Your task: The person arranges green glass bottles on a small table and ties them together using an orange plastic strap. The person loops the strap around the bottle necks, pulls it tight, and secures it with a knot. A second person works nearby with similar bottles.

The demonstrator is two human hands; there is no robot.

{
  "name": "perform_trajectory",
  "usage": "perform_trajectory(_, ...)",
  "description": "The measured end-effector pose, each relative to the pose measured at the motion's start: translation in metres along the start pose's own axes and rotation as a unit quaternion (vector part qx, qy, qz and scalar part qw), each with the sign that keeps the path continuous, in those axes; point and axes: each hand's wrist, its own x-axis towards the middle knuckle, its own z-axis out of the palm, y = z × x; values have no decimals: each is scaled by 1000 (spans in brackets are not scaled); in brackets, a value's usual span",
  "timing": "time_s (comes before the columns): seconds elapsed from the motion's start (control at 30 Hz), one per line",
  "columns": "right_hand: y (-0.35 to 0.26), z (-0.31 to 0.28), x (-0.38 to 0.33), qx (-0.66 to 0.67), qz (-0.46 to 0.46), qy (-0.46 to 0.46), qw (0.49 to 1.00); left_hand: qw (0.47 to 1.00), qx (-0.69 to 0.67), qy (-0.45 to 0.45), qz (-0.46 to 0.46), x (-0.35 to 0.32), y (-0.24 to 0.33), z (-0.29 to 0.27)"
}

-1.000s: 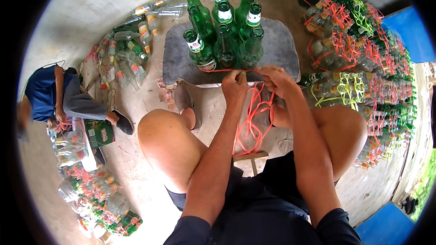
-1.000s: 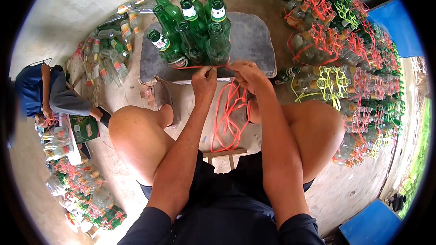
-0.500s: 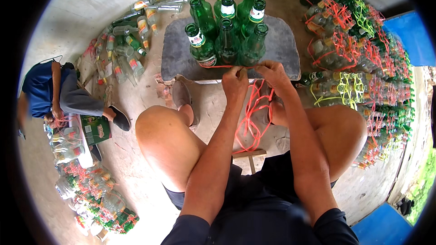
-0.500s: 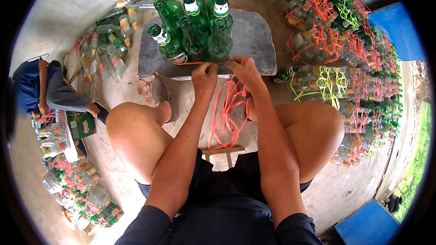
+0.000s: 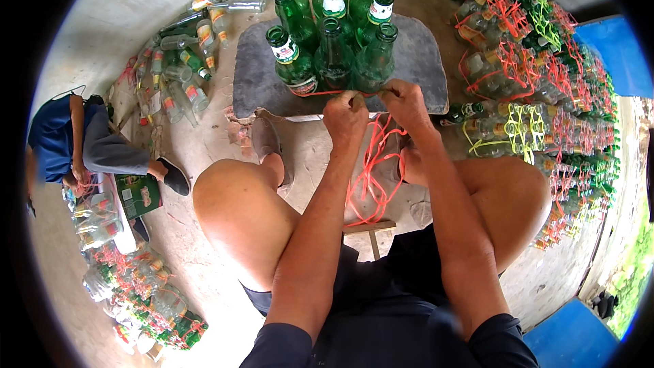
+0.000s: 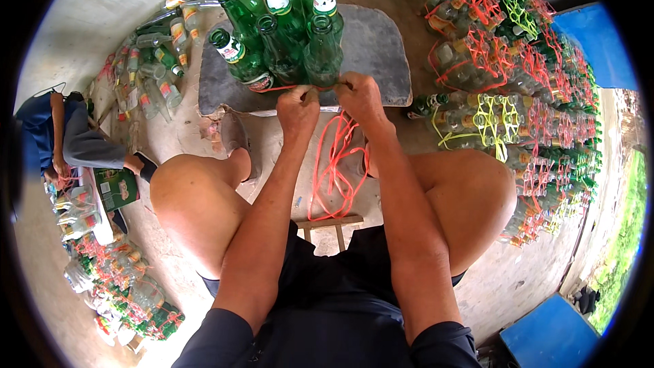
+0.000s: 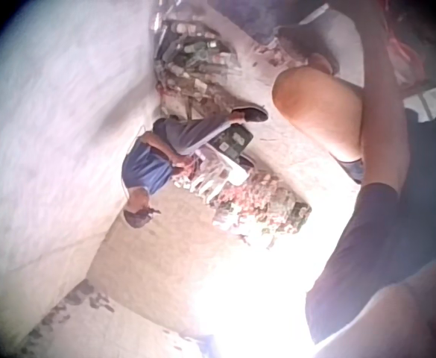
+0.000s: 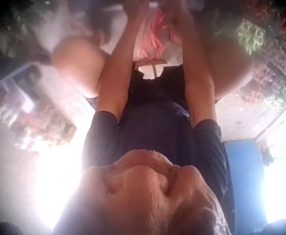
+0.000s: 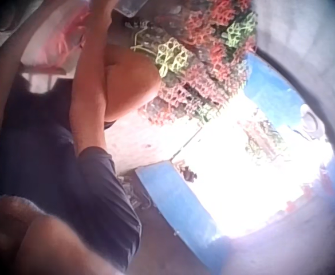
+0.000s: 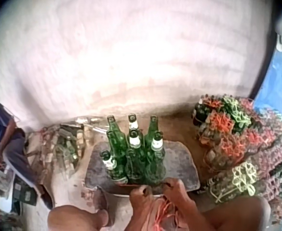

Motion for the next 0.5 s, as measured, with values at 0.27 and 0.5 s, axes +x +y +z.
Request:
perform_trajectory(0.27,-3,-6,6,-30,-10,-8,999,1000,-17,-17,-17,-1,13,-5)
perform_trajectory(0.5,-6,-7,9,-59,-41,-1,997,999,-34,-15,-27,2,12,-4)
